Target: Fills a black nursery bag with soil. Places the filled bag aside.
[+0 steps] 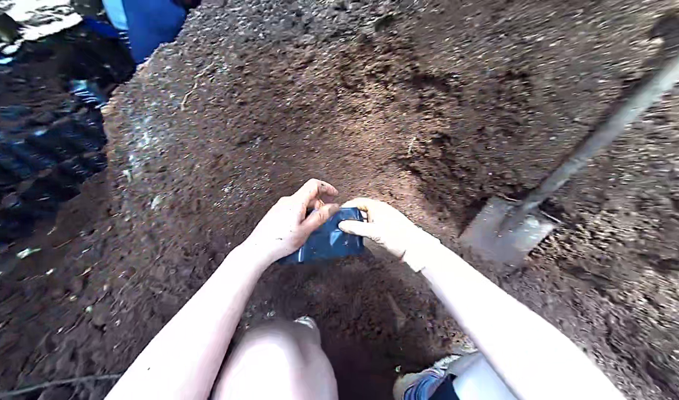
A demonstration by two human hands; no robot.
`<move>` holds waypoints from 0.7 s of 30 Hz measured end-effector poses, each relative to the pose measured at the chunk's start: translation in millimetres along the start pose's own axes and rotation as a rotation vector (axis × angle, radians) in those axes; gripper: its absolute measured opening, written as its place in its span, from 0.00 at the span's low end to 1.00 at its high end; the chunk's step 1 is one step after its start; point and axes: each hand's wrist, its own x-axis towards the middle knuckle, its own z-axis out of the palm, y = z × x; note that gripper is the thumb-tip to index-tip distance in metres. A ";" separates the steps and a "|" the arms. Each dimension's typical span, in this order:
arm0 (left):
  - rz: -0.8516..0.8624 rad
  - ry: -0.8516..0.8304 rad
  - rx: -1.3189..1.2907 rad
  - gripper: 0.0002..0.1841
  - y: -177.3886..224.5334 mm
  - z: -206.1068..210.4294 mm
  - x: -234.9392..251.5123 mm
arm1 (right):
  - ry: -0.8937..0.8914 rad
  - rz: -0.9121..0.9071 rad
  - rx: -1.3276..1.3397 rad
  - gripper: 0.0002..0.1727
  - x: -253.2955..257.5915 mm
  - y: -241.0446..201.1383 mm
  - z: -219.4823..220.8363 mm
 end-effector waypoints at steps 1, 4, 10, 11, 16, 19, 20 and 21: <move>-0.028 -0.093 -0.021 0.24 -2.2 2.4 11.9 | 0.089 0.032 -0.019 0.17 -5.6 5.1 -17.0; -0.145 -0.359 -0.009 0.25 -16.2 7.7 29.8 | 0.326 0.109 -0.034 0.18 -26.1 29.2 -71.3; -0.271 -0.376 -0.189 0.09 -27.1 25.2 49.4 | 0.535 0.206 -0.218 0.16 -40.8 63.2 -133.6; -0.304 -0.337 -0.279 0.08 -24.4 27.8 52.3 | 0.549 0.226 -0.257 0.17 -41.1 67.7 -140.4; -0.400 -0.154 -0.232 0.11 1.4 54.8 81.7 | 0.586 0.270 -0.555 0.28 -42.3 88.5 -139.3; -0.362 -0.130 -0.200 0.17 6.2 88.1 100.6 | 0.525 0.214 -0.082 0.26 -38.0 69.8 -86.4; -0.358 -0.099 -0.296 0.16 9.3 102.6 103.2 | 0.474 0.239 0.169 0.27 -36.7 61.9 -67.8; -0.366 -0.068 -0.444 0.14 14.0 117.8 104.3 | 0.450 0.261 0.380 0.28 -35.3 58.7 -52.5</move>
